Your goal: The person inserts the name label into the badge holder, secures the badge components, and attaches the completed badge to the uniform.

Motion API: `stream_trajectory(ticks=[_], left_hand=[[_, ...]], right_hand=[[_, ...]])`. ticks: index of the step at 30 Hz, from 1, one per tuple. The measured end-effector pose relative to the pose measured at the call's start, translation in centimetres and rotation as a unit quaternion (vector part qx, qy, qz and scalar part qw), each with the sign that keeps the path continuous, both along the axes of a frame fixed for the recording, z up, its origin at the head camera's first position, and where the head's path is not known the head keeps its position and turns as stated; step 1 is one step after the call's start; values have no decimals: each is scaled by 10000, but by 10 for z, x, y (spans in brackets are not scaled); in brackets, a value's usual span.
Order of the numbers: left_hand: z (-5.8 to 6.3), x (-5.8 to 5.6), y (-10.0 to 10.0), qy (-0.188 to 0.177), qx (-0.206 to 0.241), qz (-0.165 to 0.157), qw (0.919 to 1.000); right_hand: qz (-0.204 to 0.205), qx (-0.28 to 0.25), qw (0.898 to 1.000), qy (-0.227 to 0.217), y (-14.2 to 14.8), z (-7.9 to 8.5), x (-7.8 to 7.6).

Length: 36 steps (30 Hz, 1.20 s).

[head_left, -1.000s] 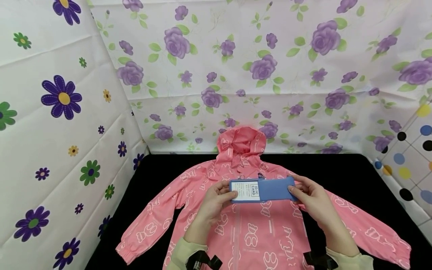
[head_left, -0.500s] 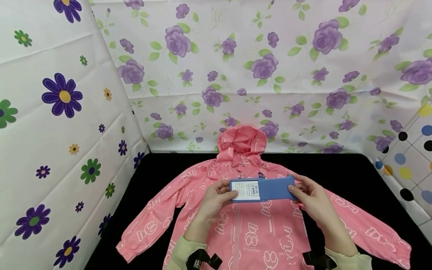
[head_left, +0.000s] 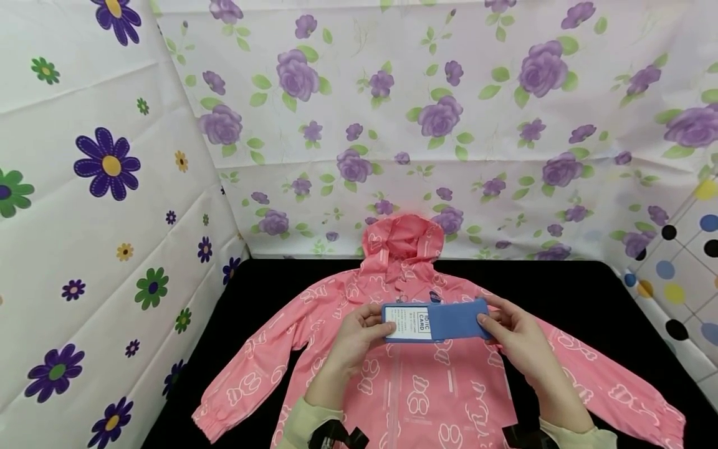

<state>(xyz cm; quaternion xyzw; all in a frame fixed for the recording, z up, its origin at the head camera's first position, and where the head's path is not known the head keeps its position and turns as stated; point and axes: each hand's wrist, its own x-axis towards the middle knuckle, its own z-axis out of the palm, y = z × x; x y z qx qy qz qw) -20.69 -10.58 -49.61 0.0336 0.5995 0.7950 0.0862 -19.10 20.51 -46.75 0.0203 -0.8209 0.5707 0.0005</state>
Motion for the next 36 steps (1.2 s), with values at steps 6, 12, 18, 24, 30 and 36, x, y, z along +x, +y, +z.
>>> stream_trajectory(ticks=[6,12,18,24,30,36], left_hand=[[0,1,1,-34,55,1,10000],[-2,2,2,-66,109,-48,9999],[-2,3,4,-138,183,-94,9997],[-1,1,6,-263,376,-119,9989],[0,-1,6,-301,426,-153,9985],[-1,1,5,-365,485,-252,9978]], right_hand=[[-96,-30,9999,5,-1,0,1],[-36,-141,9999,4,-2,0,1],[91,-250,9996,63,-2,0,-1],[76,-160,9998,11,-1,0,-1],[-70,-102,9999,-101,0,0,-3],[-85,-14,9998,-171,1,-1,-1]])
